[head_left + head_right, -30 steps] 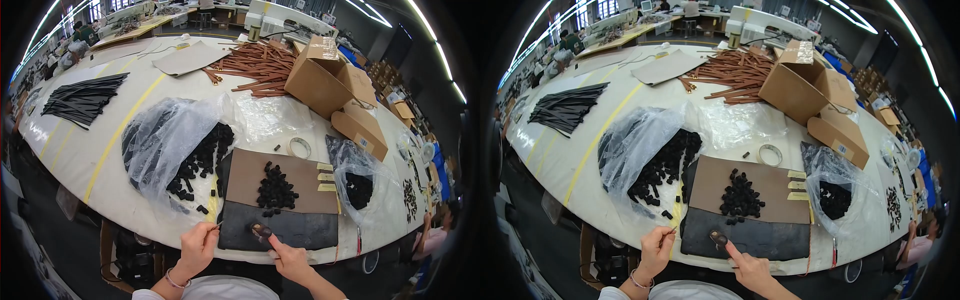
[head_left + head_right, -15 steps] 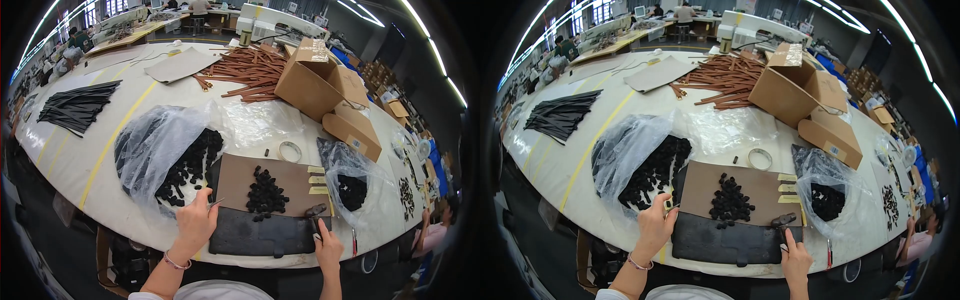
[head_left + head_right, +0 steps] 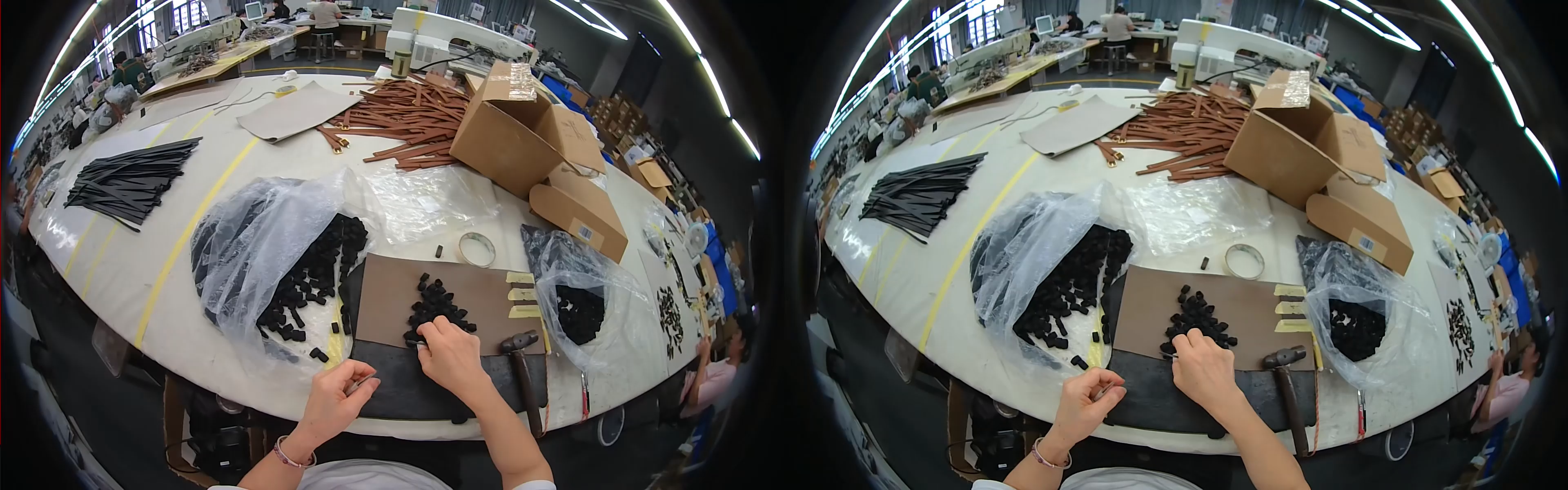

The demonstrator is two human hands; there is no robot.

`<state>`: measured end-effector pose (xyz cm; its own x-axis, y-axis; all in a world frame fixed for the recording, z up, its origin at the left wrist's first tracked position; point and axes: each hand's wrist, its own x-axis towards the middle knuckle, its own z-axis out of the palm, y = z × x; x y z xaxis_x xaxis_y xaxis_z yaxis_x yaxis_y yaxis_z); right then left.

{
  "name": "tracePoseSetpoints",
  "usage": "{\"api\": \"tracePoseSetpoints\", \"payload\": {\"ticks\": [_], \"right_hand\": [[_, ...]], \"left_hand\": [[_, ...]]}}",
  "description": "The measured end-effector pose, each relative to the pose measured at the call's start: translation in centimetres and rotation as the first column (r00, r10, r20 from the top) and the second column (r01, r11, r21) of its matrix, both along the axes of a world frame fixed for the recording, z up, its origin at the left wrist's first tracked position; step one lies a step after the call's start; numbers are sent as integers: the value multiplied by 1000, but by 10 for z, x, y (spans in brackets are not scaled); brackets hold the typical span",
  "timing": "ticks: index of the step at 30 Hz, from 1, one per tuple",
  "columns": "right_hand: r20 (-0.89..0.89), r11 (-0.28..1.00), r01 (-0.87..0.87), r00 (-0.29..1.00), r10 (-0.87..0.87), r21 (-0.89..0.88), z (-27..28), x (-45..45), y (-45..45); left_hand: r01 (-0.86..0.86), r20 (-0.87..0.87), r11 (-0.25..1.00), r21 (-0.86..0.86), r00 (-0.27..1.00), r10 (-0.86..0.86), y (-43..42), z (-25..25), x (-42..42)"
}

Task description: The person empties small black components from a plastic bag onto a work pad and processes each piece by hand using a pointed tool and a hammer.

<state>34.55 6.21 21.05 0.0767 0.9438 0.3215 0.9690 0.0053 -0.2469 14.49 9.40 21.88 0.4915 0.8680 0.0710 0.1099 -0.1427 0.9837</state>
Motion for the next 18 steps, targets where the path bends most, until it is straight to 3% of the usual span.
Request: {"api": "tracePoseSetpoints", "payload": {"ticks": [4,8,10,11,13,17,18], "right_hand": [[6,1000,9,1000,-9,-25,-3,-2,5],[-100,999,38,994,-38,-4,4,-5,0],[-161,1000,25,987,-24,2,20,-12,-7],[-267,999,-31,963,32,7,30,-18,-13],[-386,990,-140,911,142,32,43,-30,-22],[-409,968,-217,877,251,129,37,-41,-36],[-578,972,-181,782,235,151,35,-42,-39]], "left_hand": [[26,12,999,32,1000,-26,1,-10,-2],[25,25,1000,13,999,-25,1,-13,4],[45,99,979,-199,995,-26,1,-10,8],[41,96,979,-201,995,-22,0,-11,10],[173,387,857,-486,921,34,0,-14,16],[315,539,712,-628,836,105,-7,-10,15],[354,554,657,-665,824,117,-6,-7,10]]}}
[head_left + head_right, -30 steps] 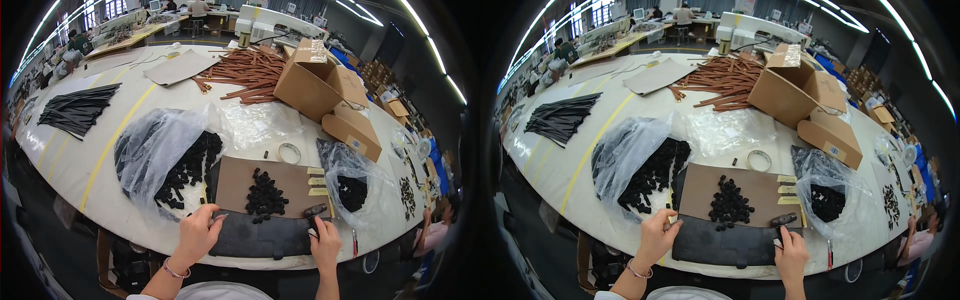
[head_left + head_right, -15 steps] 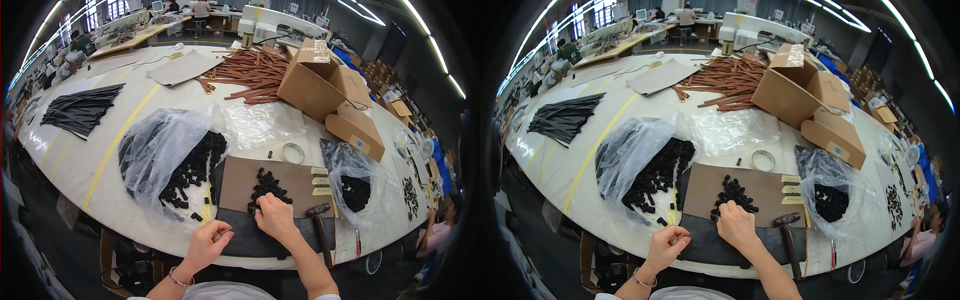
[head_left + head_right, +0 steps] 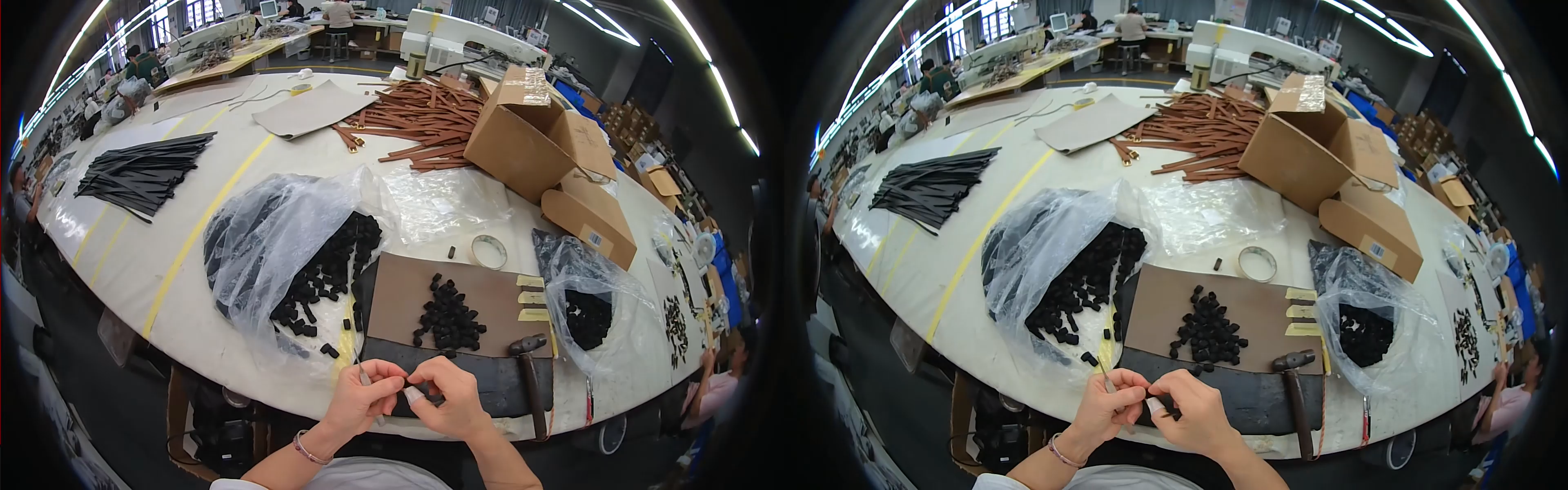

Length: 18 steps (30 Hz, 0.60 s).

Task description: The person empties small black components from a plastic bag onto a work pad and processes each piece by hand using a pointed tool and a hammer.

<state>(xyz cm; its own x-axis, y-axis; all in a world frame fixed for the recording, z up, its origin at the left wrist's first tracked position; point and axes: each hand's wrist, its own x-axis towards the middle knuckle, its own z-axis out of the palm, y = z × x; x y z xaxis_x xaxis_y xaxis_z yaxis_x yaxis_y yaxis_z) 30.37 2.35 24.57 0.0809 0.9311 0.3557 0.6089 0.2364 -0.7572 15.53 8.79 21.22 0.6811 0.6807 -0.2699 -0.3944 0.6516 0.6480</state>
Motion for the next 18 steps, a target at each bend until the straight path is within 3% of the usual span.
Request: {"api": "tracePoseSetpoints", "payload": {"ticks": [1,2,4,10,17,18], "right_hand": [[-197,1000,6,980,-10,-20,-3,-1,-3],[-198,1000,4,980,-8,-22,-8,-3,-7],[-444,998,12,895,-38,-62,-24,-4,-12],[-703,999,-17,711,-19,-45,-36,-12,-16],[-777,1000,2,630,-13,-16,-40,-15,-16],[-617,999,31,787,-5,32,-39,-12,-16]], "left_hand": [[-2,-1,1000,-2,1000,2,-3,1,-1],[-19,27,999,-30,999,19,-6,2,-2],[-41,52,997,-59,998,44,-11,6,-3],[-148,-7,988,42,989,148,-24,2,-4],[-151,-49,979,136,986,159,-28,-4,-6],[-146,-77,978,146,984,158,-28,-5,-6]]}}
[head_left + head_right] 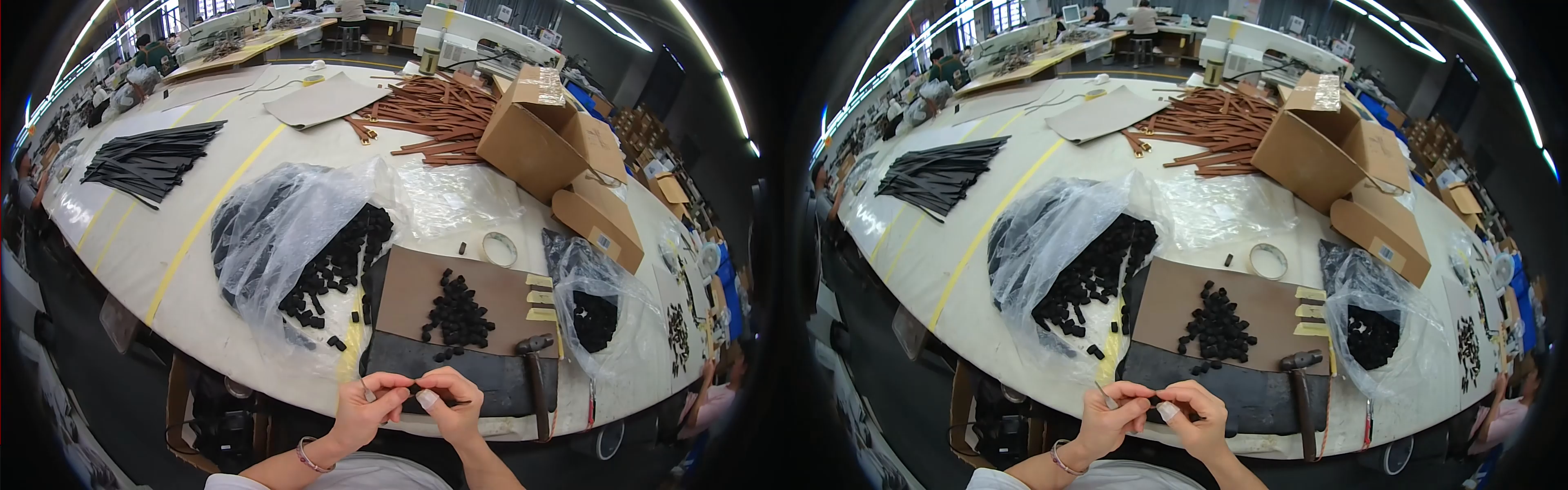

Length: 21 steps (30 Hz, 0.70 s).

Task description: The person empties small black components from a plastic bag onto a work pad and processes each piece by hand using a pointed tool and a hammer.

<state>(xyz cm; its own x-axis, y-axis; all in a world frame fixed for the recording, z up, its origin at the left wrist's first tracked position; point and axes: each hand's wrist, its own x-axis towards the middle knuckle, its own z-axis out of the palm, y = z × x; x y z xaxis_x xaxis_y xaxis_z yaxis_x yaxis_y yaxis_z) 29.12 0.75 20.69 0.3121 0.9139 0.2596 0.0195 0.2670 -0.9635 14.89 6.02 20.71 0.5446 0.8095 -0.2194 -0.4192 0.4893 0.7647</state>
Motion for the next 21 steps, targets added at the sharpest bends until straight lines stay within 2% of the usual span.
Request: {"api": "tracePoseSetpoints", "payload": {"ticks": [1,3,7,8,11,12,13,15,16,18,21], "right_hand": [[221,999,26,975,-36,47,1,1,0],[273,998,19,961,-35,63,7,0,2],[347,998,15,937,-33,54,12,-6,2],[346,998,15,938,-33,55,13,-5,1],[230,976,-50,968,99,-211,21,1,-5],[386,969,-52,911,145,-241,32,3,-5],[383,969,-56,912,147,-240,34,1,-6],[560,975,32,823,99,-219,35,-2,-9],[560,975,32,822,99,-220,36,-3,-9],[701,997,30,712,33,-77,38,-6,-7],[689,995,48,724,23,-83,42,-8,-5]], "left_hand": [[-2,-1,1000,-1,1000,2,1,0,-1],[59,-14,998,-9,998,-59,2,0,-2],[55,21,996,-69,998,-54,6,-1,-3],[83,97,986,-144,993,-69,9,-1,-6],[150,237,951,-272,968,-85,14,-6,-10],[196,308,924,-328,947,-91,15,-8,-11],[192,305,925,-328,948,-89,16,-8,-12],[234,359,900,-367,928,-95,15,-8,-11],[234,359,900,-368,928,-94,15,-9,-11],[246,381,889,-388,920,-88,15,-10,-11],[254,386,885,-391,918,-93,15,-10,-11]]}}
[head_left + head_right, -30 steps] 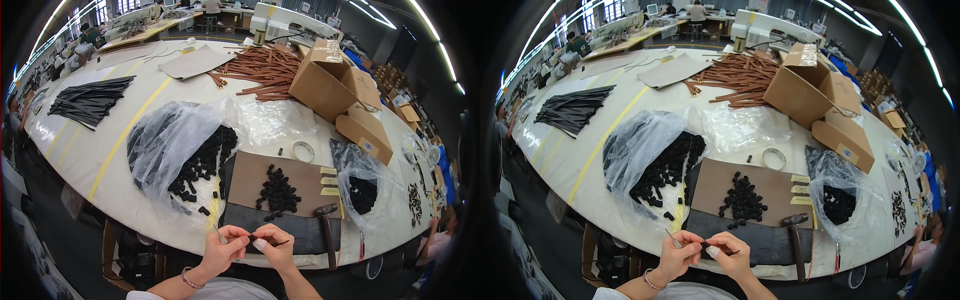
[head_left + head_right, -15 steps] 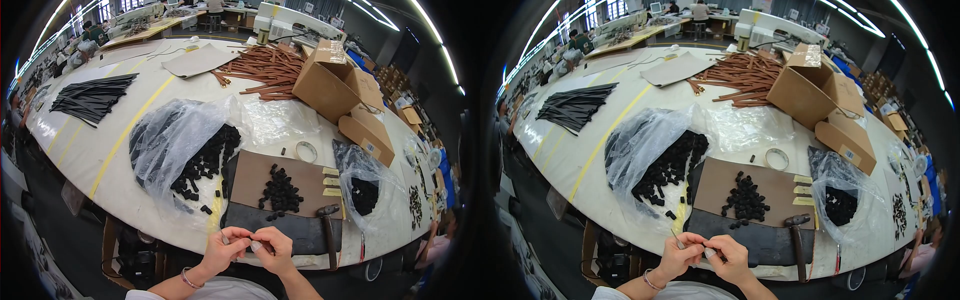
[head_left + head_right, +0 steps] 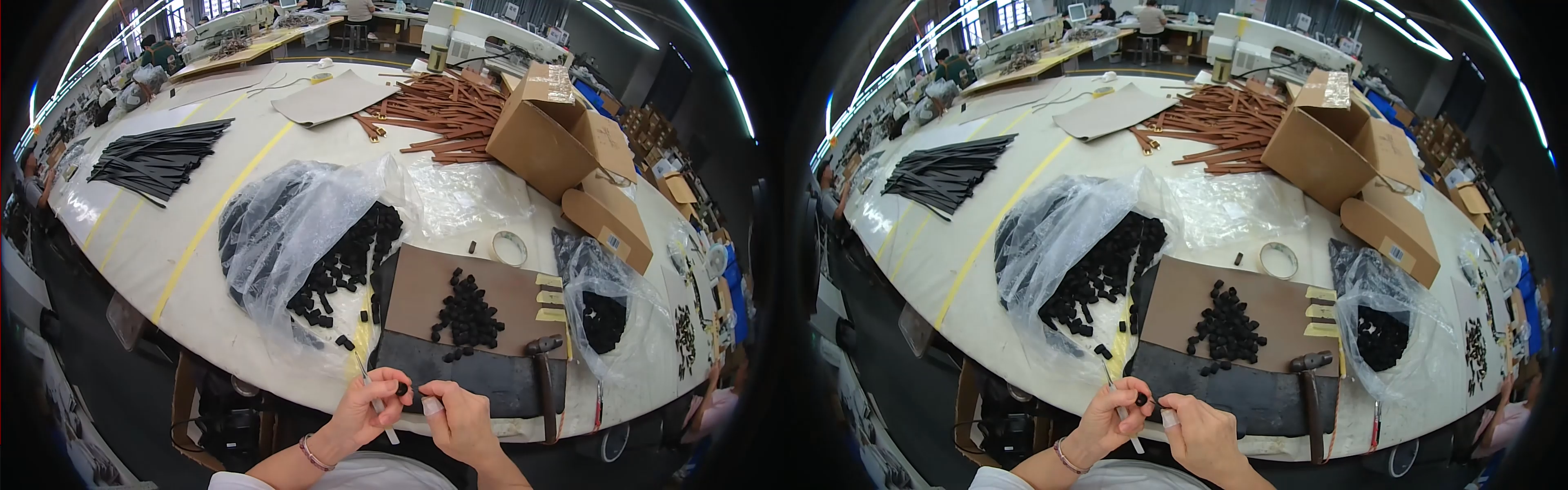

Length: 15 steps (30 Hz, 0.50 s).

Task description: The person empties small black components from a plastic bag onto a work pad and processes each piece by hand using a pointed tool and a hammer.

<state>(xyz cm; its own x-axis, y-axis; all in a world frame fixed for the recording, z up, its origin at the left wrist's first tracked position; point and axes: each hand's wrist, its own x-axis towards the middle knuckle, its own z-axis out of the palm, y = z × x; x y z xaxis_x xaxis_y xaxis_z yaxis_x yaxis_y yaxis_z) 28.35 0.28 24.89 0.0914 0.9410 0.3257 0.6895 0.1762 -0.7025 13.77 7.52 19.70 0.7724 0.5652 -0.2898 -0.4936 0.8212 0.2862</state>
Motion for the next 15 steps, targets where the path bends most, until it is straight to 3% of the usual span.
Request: {"api": "tracePoseSetpoints", "payload": {"ticks": [15], "right_hand": [[118,995,-33,993,22,94,-7,-1,3]], "left_hand": [[-60,-78,996,66,995,66,-3,8,1]]}}
